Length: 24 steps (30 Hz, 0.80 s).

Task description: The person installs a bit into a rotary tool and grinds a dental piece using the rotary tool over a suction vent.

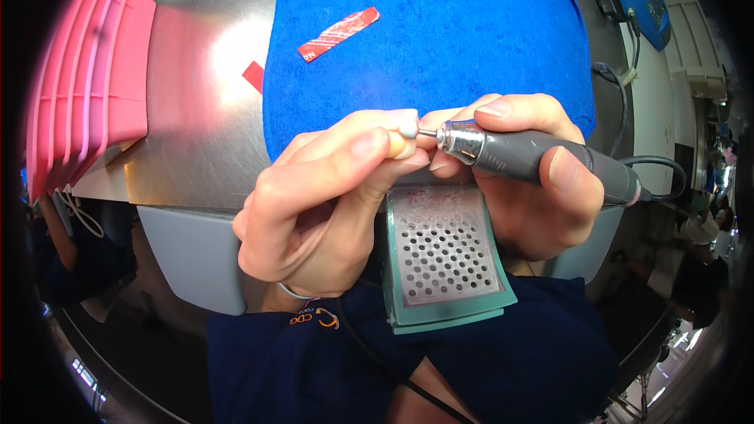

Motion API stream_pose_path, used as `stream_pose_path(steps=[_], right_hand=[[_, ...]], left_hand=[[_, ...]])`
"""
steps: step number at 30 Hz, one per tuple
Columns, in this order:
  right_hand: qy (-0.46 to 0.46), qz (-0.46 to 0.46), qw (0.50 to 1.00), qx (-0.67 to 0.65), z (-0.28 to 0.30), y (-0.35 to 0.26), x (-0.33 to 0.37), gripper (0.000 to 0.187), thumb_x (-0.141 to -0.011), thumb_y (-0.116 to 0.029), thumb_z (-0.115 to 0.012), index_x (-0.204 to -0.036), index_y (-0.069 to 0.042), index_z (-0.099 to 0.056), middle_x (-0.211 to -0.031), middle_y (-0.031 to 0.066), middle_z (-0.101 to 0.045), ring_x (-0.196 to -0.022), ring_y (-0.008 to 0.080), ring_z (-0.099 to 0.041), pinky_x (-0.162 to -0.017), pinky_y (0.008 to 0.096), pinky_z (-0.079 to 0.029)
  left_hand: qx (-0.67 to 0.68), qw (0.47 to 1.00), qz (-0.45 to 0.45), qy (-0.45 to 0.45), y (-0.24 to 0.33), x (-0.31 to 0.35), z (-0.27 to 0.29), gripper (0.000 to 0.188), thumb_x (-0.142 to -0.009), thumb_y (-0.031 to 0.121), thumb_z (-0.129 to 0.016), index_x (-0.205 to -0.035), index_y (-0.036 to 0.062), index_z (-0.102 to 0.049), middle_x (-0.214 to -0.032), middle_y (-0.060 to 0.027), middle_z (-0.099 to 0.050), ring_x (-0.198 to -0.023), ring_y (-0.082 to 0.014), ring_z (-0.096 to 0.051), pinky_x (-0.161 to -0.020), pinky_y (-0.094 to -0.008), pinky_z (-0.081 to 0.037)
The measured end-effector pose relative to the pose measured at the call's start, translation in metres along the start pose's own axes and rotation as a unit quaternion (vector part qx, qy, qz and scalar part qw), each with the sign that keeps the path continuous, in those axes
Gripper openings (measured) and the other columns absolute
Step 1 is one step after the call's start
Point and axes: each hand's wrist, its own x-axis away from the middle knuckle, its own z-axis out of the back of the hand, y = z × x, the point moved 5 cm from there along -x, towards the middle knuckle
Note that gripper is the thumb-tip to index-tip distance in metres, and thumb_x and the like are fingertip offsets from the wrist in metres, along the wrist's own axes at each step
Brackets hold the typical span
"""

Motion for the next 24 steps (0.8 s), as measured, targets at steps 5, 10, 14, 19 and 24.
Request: stream_pose_path(steps=[5,10,14,19,24], right_hand=[[0.001,0.001,1.000,-0.006,-0.0015,-0.0003,-0.0003,0.047,-0.095,-0.029,-0.041,-0.122,0.010,-0.046,-0.104,0.0308,-0.057,-0.102,0.0366,-0.057,-0.094,0.0482,-0.043],[-0.009,0.009,1.000,-0.008,-0.0020,-0.0010,-0.0007,0.047,-0.096,-0.029,-0.041,-0.122,0.010,-0.045,-0.103,0.0308,-0.057,-0.101,0.0365,-0.057,-0.094,0.0478,-0.044],[-0.019,0.013,1.000,-0.007,-0.0009,0.0015,-0.0014,0.047,-0.096,-0.030,-0.041,-0.122,0.010,-0.045,-0.103,0.0308,-0.057,-0.102,0.0365,-0.056,-0.094,0.0481,-0.043],[-0.024,0.004,1.000,-0.003,0.0005,-0.0006,-0.0003,0.047,-0.096,-0.030,-0.041,-0.122,0.009,-0.045,-0.106,0.0307,-0.056,-0.105,0.0374,-0.055,-0.094,0.0485,-0.043],[-0.032,-0.004,0.999,-0.011,0.0012,0.0015,0.0001,0.047,-0.096,-0.030,-0.040,-0.123,0.008,-0.045,-0.107,0.0306,-0.056,-0.107,0.0380,-0.054,-0.094,0.0486,-0.043]], left_hand=[[-0.017,1.000,-0.021,-0.007,-0.0003,-0.0007,0.0007,0.025,-0.081,-0.012,-0.065,-0.100,-0.0027,-0.051,-0.094,-0.0286,-0.064,-0.085,-0.0267,-0.066,-0.075,-0.0351,-0.056],[-0.023,1.000,-0.008,-0.012,0.0022,-0.0024,0.0015,0.026,-0.081,-0.014,-0.064,-0.100,-0.0026,-0.051,-0.093,-0.0279,-0.065,-0.087,-0.0273,-0.066,-0.079,-0.0370,-0.055],[-0.003,1.000,0.009,-0.008,0.0018,-0.0015,0.0007,0.026,-0.080,-0.014,-0.064,-0.099,-0.0028,-0.052,-0.093,-0.0271,-0.065,-0.088,-0.0274,-0.066,-0.079,-0.0369,-0.055],[0.013,1.000,0.001,-0.004,0.0003,-0.0005,0.0011,0.026,-0.080,-0.014,-0.065,-0.099,-0.0026,-0.052,-0.092,-0.0260,-0.065,-0.088,-0.0277,-0.066,-0.081,-0.0374,-0.054],[-0.009,1.000,-0.004,-0.011,0.0028,-0.0023,0.0007,0.026,-0.080,-0.014,-0.065,-0.100,-0.0026,-0.052,-0.092,-0.0257,-0.065,-0.088,-0.0279,-0.066,-0.082,-0.0387,-0.054]])
